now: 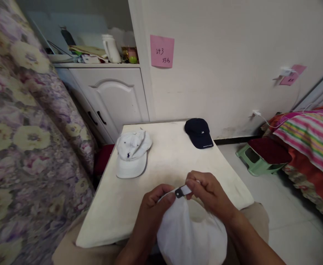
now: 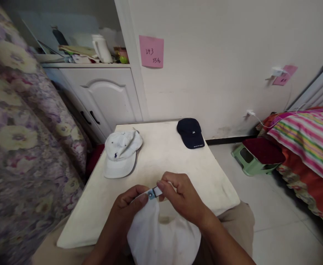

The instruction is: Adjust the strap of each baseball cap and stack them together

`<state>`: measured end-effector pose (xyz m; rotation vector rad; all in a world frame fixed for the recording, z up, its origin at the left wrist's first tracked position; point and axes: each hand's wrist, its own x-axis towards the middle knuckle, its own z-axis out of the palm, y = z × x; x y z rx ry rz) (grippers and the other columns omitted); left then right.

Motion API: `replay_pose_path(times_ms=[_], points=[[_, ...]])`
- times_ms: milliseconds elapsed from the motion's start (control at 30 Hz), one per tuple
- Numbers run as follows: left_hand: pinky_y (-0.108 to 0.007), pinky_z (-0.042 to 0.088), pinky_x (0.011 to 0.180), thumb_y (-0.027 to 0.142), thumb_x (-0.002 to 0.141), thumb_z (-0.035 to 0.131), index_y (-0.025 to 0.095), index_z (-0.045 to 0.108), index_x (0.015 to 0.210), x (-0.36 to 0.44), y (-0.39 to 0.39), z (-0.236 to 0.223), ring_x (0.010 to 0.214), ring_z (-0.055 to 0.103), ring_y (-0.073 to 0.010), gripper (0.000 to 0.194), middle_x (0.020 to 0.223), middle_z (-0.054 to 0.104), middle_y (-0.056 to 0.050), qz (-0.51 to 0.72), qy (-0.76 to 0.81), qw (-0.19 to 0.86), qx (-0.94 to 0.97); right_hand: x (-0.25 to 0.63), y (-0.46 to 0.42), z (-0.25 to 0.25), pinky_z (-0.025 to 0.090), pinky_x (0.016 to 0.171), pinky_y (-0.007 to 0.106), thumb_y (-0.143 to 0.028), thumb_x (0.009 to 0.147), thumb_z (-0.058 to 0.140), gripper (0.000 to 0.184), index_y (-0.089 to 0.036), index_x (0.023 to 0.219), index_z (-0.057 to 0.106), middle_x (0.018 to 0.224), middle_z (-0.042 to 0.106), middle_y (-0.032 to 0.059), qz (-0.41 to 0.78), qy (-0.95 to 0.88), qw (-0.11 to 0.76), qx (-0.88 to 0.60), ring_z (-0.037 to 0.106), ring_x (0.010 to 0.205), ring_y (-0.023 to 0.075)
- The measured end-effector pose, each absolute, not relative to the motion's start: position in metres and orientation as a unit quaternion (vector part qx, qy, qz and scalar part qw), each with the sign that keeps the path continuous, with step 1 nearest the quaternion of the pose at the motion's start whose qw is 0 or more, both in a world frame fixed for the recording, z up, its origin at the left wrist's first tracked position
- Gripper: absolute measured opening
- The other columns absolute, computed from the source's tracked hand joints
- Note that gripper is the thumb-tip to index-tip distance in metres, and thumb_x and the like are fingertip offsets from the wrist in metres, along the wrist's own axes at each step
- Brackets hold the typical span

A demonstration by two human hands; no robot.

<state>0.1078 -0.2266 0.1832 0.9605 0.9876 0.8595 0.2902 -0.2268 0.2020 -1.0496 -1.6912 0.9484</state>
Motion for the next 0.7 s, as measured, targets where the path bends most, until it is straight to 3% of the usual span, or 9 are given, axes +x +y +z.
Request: replay_pose_path(times_ms=[267,400,467,567,700], points=[[-0.018,0.030,0.051,0.042,0.075,0.077,0.015,0.070,0.079,0.096,-0.217,0.185,0.056,0.045,-0.0085,0.029,0.065,0.058,0.001,0.326,0.391,0.699,0.502,0.288,-0.225,0.199,0.036,0.056,0.023,-0.037,0.095,0.056,0.034,-0.017,0.068,0.058,0.061,0.056,-0.0026,0.427,-0.649,0.479,-0.409,0.048,0.057,0.0097],[-0.019,0.031,0.052,0.040,0.076,0.077,0.016,0.068,0.076,0.092,-0.216,0.184,0.056,0.047,-0.0087,0.026,0.064,0.059,0.001,0.336,0.388,0.712,0.480,0.292,-0.222,0.201,0.042,0.069,0.027,-0.041,0.093,0.058,0.027,-0.016,0.083,0.063,0.083,0.060,0.0024,0.428,-0.655,0.500,-0.371,0.054,0.075,0.0144],[-0.019,0.031,0.051,0.039,0.074,0.078,0.015,0.068,0.075,0.092,-0.217,0.184,0.054,0.048,-0.0087,0.026,0.063,0.059,0.001,0.346,0.379,0.727,0.456,0.295,-0.222,0.200,0.043,0.071,0.028,-0.042,0.094,0.056,0.027,-0.016,0.091,0.065,0.089,0.062,0.0039,0.455,-0.657,0.471,-0.373,0.056,0.080,0.0156],[-0.019,0.032,0.051,0.038,0.072,0.080,0.014,0.068,0.074,0.094,-0.217,0.183,0.054,0.049,-0.0091,0.027,0.064,0.061,0.000,0.353,0.368,0.745,0.431,0.295,-0.223,0.197,0.042,0.064,0.025,-0.039,0.095,0.057,0.024,-0.017,0.090,0.064,0.078,0.063,0.0016,0.541,-0.635,0.407,-0.373,0.057,0.072,0.0134],[-0.018,0.032,0.051,0.031,0.068,0.082,0.013,0.067,0.072,0.097,-0.217,0.182,0.052,0.048,-0.0084,0.023,0.062,0.062,0.000,0.358,0.373,0.745,0.422,0.292,-0.224,0.190,0.037,0.054,0.021,-0.037,0.089,0.066,0.023,-0.016,0.080,0.060,0.066,0.062,-0.0013,0.615,-0.578,0.408,-0.348,0.050,0.057,0.0090]])
